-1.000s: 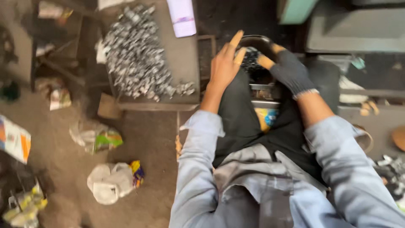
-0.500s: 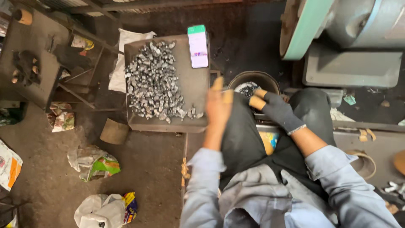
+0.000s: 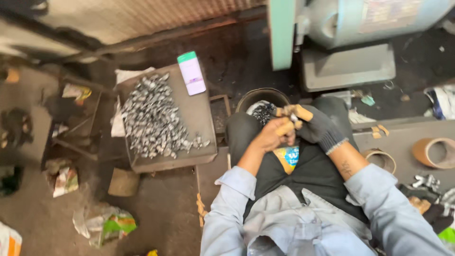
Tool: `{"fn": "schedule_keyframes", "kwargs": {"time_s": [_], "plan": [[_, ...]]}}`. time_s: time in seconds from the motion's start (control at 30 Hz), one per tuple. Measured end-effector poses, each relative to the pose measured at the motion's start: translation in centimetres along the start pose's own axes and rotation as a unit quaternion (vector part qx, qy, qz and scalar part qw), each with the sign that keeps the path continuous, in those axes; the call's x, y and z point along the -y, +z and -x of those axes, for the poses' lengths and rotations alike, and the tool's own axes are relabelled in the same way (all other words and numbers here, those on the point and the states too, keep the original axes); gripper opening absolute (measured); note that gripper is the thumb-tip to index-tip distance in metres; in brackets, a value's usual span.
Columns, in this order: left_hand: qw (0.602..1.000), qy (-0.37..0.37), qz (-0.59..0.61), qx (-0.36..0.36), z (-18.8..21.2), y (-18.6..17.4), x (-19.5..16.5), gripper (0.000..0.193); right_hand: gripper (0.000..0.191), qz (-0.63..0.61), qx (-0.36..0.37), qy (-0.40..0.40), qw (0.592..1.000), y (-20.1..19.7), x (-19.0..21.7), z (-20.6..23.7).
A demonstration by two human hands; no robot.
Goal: The person sits on the floor beside a bench grinder and grinds small metal pieces one at a time, holding each piece against the spinning abrasive wheel with both hands until sparks fly, then places the finished piece onto a tray filled with similar ground pieces.
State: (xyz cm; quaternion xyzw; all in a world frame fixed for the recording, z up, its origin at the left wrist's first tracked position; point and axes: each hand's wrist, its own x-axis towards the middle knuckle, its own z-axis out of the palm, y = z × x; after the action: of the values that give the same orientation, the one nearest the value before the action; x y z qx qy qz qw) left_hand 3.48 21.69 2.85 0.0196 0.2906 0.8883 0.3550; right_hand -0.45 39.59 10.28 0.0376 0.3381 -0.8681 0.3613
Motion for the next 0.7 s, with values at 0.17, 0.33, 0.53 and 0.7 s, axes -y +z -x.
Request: {"fn": "schedule_keyframes", "kwargs": {"time_s": [0.17,0.33,0.53,0.7], "plan": [[0.993,0.089,0.042,-0.07,-6.4,-2.0,-4.2,0.021,0.038,0.101,0.049,-0.082,0.99,-0.5,2.4,-5.6],[0.941,0.079,0.211,-0.253,-11.5,-5.0,-3.9,0.016,0.018,0.215,-0.106,-0.116,0.964,-4.3,0.0,-12.4],[0.951,0.106,0.208,-0.203,-9.5,-6.1,-3.2,0.017,0.024,0.283,-0.176,-0.051,0.941,-1.9,1.1,-10.8],[0.895,0.052,-0.421,-0.14,-3.0,-3.2,-8.3,0.018,0.062,0.657,-0.078,-0.304,0.685,3.4,5.7,-2.6]]}}
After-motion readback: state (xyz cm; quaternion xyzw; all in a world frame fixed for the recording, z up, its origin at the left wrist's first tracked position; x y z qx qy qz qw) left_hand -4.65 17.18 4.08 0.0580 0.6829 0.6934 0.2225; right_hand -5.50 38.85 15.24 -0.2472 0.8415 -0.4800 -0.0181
